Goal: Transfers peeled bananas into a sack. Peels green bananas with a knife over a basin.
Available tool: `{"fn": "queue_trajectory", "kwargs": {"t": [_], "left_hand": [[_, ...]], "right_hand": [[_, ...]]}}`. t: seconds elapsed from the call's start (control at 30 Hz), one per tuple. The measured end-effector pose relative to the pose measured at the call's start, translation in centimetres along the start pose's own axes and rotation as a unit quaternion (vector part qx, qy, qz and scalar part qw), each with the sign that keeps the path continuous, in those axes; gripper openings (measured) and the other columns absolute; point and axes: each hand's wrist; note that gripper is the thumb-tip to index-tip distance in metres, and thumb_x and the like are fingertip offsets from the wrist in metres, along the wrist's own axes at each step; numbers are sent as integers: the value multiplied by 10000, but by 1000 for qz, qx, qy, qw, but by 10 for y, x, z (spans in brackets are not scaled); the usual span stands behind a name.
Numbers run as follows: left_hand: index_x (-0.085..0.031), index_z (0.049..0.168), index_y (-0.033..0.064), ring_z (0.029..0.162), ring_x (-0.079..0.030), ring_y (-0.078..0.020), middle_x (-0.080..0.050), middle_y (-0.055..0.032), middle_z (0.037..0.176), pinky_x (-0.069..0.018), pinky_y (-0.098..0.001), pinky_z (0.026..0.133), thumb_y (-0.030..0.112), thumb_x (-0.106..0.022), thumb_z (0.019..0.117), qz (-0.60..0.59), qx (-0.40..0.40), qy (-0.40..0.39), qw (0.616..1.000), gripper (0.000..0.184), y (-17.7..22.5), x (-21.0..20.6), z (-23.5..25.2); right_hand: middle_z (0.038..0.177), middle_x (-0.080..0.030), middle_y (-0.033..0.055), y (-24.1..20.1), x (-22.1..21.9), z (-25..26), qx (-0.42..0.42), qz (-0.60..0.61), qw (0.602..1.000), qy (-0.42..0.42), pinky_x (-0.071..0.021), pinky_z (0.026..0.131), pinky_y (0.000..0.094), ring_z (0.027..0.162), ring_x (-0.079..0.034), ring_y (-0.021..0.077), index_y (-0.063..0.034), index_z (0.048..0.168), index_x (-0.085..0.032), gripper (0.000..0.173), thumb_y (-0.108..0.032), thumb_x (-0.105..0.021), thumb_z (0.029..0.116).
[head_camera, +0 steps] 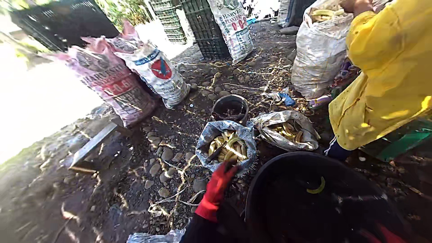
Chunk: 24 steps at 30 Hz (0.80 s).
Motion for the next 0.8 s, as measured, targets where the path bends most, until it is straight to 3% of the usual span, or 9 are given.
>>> {"fn": "queue_trajectory", "kwargs": {"t": [0.07, 0.1, 0.17, 0.27, 0.4, 0.5, 0.6, 0.7, 0.8], "left_hand": [[-604, 1341, 33, 962, -705, -219, -717, -134, 1135, -581, -445, 868, 269, -556, 1050, 31, 57, 171, 983, 377, -35, 60, 32], [-602, 1351, 36, 1046, -697, -280, -709, -169, 1169, -549, -505, 943, 288, -563, 1044, 88, 91, 190, 973, 399, -53, 77, 46], [-572, 1401, 48, 1224, -629, -373, -653, -222, 1304, -467, -593, 1056, 307, -553, 1040, 198, 148, 119, 962, 445, -72, 85, 71], [-533, 1471, 100, 1325, -545, -436, -549, -228, 1457, -444, -659, 1046, 361, -564, 1013, 350, 145, 25, 925, 528, -89, 54, 110], [-457, 1529, 81, 1349, -478, -514, -507, -293, 1472, -373, -703, 1066, 319, -656, 941, 431, 149, -22, 890, 665, -123, 19, 156], [-548, 1420, 7, 1296, -537, -491, -567, -302, 1392, -403, -687, 1059, 173, -668, 929, 424, 186, -52, 885, 532, -130, 25, 159], [-529, 1437, 14, 1297, -557, -468, -555, -287, 1418, -453, -664, 1030, 214, -568, 994, 352, 175, -44, 919, 487, -120, 58, 147], [-503, 1467, 13, 1278, -588, -388, -576, -260, 1400, -461, -579, 1078, 231, -510, 1057, 95, 96, 72, 988, 464, -131, 96, 125], [-405, 1499, 46, 784, -669, -196, -641, -150, 1075, -588, -381, 688, 260, -453, 1102, -226, 121, 214, 943, 453, -159, 117, 110]], "right_hand": [[1491, -465, 322, -29, -17, -1, 39, 55, 997, -35, -343, 1125, 689, 1373, -464, 496, -28, 1546, -399, 718, -512, -520, 1030], [1508, -465, 292, -45, -26, -1, 52, 86, 994, -47, -338, 1156, 645, 1397, -457, 456, -36, 1552, -396, 700, -495, -519, 1037], [1518, -472, 257, -82, -44, -2, 70, 145, 985, -57, -352, 1174, 579, 1408, -464, 403, -26, 1544, -404, 673, -462, -526, 1045], [1536, -465, 229, -141, -63, 3, 99, 165, 979, -69, -363, 1172, 560, 1411, -468, 377, -22, 1536, -419, 648, -426, -540, 1044], [1520, -508, 167, -208, -70, 18, 136, 150, 977, -66, -386, 1167, 529, 1396, -500, 312, -85, 1537, -447, 633, -450, -555, 1030], [1497, -540, 127, -242, -68, 27, 147, 157, 974, -69, -398, 1168, 482, 1377, -522, 250, -104, 1526, -467, 627, -454, -563, 1014], [1480, -556, 117, -261, -65, 40, 150, 172, 970, -81, -431, 1140, 461, 1348, -548, 226, -91, 1509, -484, 576, -421, -532, 1041], [1460, -567, 146, -282, -61, 56, 159, 185, 968, -54, -436, 1127, 444, 1331, -558, 235, -56, 1493, -494, 522, -351, -502, 1063], [1402, -599, 173, -312, -59, 79, 165, 177, 970, -24, -465, 1085, 453, 1256, -603, 253, -41, 1469, -510, 472, -304, -493, 1078]]}}
Point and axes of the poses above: each hand's wrist, its own z-axis towards the middle knuckle, its own x-axis out of the back of the hand, y = z × x
